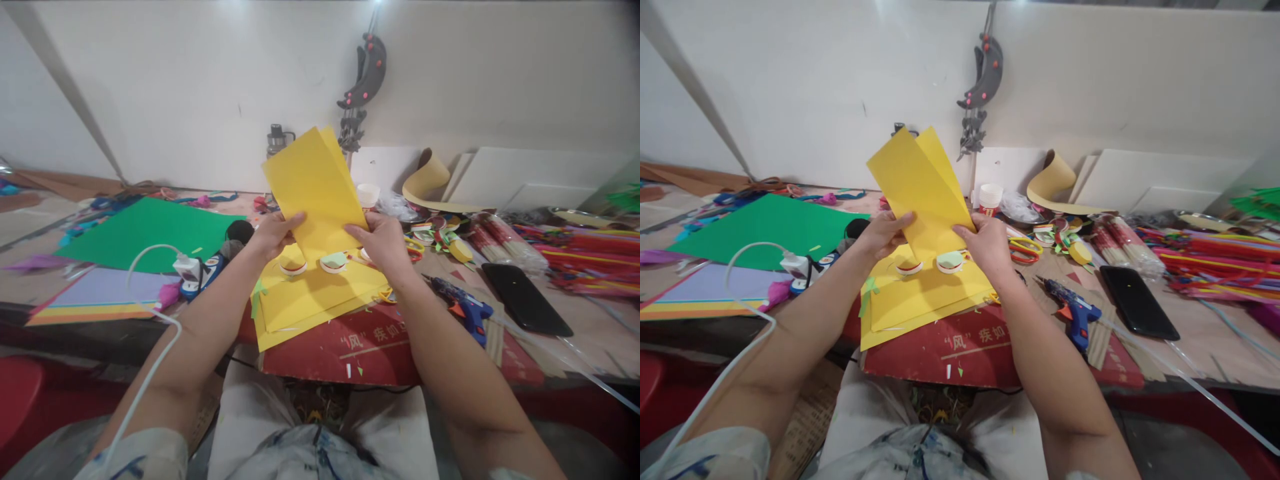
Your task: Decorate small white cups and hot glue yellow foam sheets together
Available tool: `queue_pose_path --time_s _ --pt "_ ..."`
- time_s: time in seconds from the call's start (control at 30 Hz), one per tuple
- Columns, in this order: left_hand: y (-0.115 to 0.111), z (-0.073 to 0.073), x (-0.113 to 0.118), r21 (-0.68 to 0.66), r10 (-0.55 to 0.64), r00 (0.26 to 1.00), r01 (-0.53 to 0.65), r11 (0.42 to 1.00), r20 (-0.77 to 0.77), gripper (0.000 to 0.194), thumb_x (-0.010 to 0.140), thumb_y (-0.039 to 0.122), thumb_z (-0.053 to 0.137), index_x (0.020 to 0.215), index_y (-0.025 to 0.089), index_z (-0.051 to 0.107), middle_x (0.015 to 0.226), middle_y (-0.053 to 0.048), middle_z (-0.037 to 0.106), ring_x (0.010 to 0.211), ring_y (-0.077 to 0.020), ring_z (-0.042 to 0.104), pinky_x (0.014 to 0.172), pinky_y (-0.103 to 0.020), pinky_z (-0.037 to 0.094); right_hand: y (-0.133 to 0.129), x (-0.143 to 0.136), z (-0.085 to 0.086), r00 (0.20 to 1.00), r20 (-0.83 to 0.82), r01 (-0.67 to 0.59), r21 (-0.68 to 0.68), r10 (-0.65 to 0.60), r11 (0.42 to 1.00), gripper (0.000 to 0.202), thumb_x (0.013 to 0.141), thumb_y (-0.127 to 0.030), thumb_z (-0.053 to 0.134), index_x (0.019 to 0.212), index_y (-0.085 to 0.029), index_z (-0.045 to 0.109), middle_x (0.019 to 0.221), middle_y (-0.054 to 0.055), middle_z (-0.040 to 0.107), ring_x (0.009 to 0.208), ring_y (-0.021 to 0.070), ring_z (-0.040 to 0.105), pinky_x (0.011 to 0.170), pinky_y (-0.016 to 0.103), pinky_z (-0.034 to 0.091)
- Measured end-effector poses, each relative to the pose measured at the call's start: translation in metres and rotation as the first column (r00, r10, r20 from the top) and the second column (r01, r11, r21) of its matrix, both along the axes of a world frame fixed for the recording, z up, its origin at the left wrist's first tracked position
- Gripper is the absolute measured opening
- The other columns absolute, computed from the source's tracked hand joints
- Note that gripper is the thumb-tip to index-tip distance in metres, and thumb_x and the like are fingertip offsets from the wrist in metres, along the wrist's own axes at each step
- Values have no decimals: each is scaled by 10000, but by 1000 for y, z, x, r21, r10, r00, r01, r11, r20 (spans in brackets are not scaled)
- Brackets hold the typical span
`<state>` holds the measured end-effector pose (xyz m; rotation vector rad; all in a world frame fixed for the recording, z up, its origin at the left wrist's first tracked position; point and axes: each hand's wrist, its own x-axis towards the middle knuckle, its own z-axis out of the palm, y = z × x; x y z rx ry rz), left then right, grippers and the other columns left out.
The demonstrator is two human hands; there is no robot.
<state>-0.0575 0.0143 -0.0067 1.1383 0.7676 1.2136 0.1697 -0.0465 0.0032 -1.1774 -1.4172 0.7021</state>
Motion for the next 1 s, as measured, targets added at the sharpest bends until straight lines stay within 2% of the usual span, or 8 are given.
queue_pose_path --time_s 0.1,0.17,0.27,0.4,0.57,0.73,0.9,1.0 --pt "0 1 -1 -45 -25 998 27 999 53 383 696 336 948 996 152 798 1064 -140 824 732 -194 775 402 -181 479 -1 -1 2 999 -29 -17 -12 16 1000 227 743 -330 756 923 -201 808 958 64 827 877 262 753 738 377 593" --pt "0 3 -2 -76 -50 997 55 996 64 364 747 333 917 1042 157 797 1105 -142 819 745 -192 778 381 -180 467 -3 -2 3 1000 -26 -11 0 11 1000 222 744 -322 751 925 -207 806 970 62 827 893 267 755 750 384 595" --pt "0 6 -5 -120 -85 995 91 989 49 327 811 327 870 1082 160 792 1164 -156 805 823 -219 795 467 -209 562 -5 -1 5 998 51 43 56 -46 997 198 767 -314 730 916 -206 802 949 64 825 900 276 753 764 397 592" --pt "-1 8 -6 -176 -59 997 68 982 53 216 833 239 839 1025 153 788 1136 -142 809 798 -207 791 521 -216 617 -8 -2 7 979 152 118 118 -135 986 176 781 -307 719 889 -196 803 911 70 823 876 282 746 781 409 583" --pt "-6 11 0 -183 -6 994 27 983 113 159 884 179 763 1040 159 777 1239 -121 783 1012 -248 783 729 -299 702 -4 -2 4 999 9 32 61 -32 998 217 760 -304 736 933 -195 809 952 66 830 881 267 759 766 387 598" --pt "-10 14 -1 -143 6 996 6 990 84 214 908 179 746 1119 141 732 1293 -128 756 1151 -269 751 911 -414 686 2 1 -1 996 -86 -35 9 36 999 236 724 -340 775 912 -202 808 958 62 831 895 272 768 790 406 621" --pt "-9 14 -3 -82 -3 993 12 997 114 287 973 347 691 1204 177 691 1371 -125 720 1262 -312 703 927 -476 673 5 2 -4 988 -134 -70 26 73 997 241 704 -346 789 907 -218 806 975 57 832 910 277 775 831 430 630" --pt "-7 13 -3 -58 2 993 5 998 116 315 955 370 715 1214 193 683 1391 -121 711 1249 -319 711 876 -461 691 4 1 -2 985 -156 -67 14 69 998 250 688 -349 804 898 -213 804 973 57 834 871 267 775 833 434 628"
